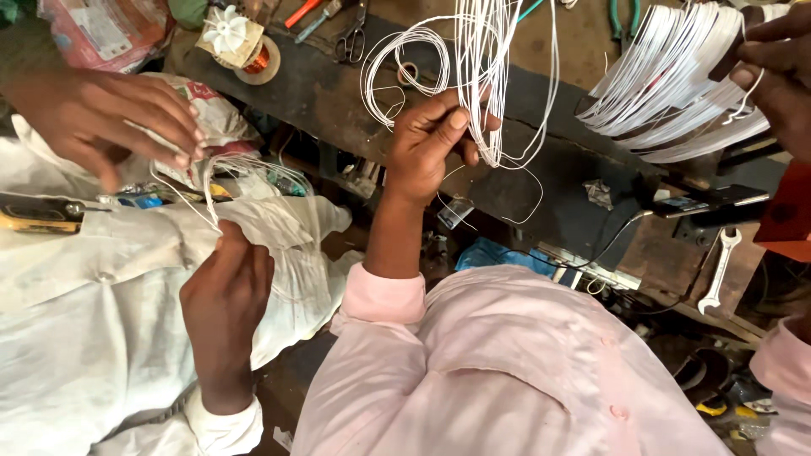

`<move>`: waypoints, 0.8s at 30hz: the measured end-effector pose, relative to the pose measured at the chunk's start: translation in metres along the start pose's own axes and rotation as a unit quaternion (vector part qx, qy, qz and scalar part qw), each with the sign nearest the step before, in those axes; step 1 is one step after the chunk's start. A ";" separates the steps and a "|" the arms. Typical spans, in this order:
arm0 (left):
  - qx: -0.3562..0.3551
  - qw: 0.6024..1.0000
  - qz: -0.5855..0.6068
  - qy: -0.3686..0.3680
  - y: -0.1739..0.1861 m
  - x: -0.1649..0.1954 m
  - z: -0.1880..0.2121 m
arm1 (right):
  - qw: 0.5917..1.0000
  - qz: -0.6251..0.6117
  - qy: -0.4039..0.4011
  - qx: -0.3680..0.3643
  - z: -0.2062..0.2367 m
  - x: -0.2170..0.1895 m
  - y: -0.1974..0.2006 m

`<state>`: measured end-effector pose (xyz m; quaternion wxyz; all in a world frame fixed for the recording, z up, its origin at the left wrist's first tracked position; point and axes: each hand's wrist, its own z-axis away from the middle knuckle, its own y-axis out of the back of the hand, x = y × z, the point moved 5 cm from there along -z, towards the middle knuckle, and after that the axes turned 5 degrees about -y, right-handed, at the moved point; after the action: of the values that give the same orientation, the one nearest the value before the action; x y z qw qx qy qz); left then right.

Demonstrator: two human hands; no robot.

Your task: The person operates a manual wire-winding machine, turning a handwheel to wind white insulated wire onto a spool. Another person assists by gathering the wound wire into coils and handing them to the person.

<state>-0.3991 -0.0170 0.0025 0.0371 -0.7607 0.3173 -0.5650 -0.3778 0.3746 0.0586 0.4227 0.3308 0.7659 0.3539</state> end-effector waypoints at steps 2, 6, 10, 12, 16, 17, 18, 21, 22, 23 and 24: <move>0.005 1.000 -0.018 -0.005 -0.001 -0.006 0.002 | 0.999 -0.003 -0.027 -0.029 -0.003 -0.003 -0.002; 0.075 0.994 -0.067 -0.043 -0.001 -0.034 -0.001 | 0.999 0.009 0.051 -0.018 -0.004 -0.013 0.004; 0.102 0.982 -0.143 -0.068 -0.006 -0.073 -0.028 | 0.995 0.026 -0.044 -0.086 -0.004 0.003 -0.003; 0.088 0.954 -0.272 -0.086 -0.013 -0.093 -0.049 | 0.998 -0.011 -0.028 -0.053 -0.005 0.004 -0.005; 0.056 0.874 -0.474 -0.090 -0.020 -0.132 -0.072 | 0.999 -0.021 -0.018 -0.038 -0.010 0.011 -0.009; 0.060 0.862 -0.496 -0.081 -0.010 -0.136 -0.074 | 0.999 -0.019 -0.017 -0.035 -0.011 0.012 -0.009; 0.064 0.851 -0.517 -0.070 0.002 -0.139 -0.071 | 0.999 -0.020 -0.016 -0.038 -0.010 0.013 -0.010; 0.121 0.823 -0.554 0.023 0.051 -0.142 -0.056 | 0.999 -0.018 -0.015 -0.035 -0.007 0.015 -0.007; 0.119 0.848 -0.509 0.089 0.071 -0.144 -0.051 | 0.999 -0.017 -0.016 -0.036 -0.006 0.016 -0.007; 0.145 0.782 -0.602 0.071 0.087 -0.135 -0.045 | 0.999 -0.016 -0.017 -0.035 -0.005 0.016 -0.006; 0.135 0.758 -0.628 0.116 0.101 -0.134 -0.042 | 0.999 -0.014 -0.019 -0.033 -0.004 0.016 -0.004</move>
<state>-0.5023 -0.0148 -0.1363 -0.2607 -0.7052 -0.3095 -0.5822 -0.3888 0.3840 0.0499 0.4530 0.3128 0.7501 0.3666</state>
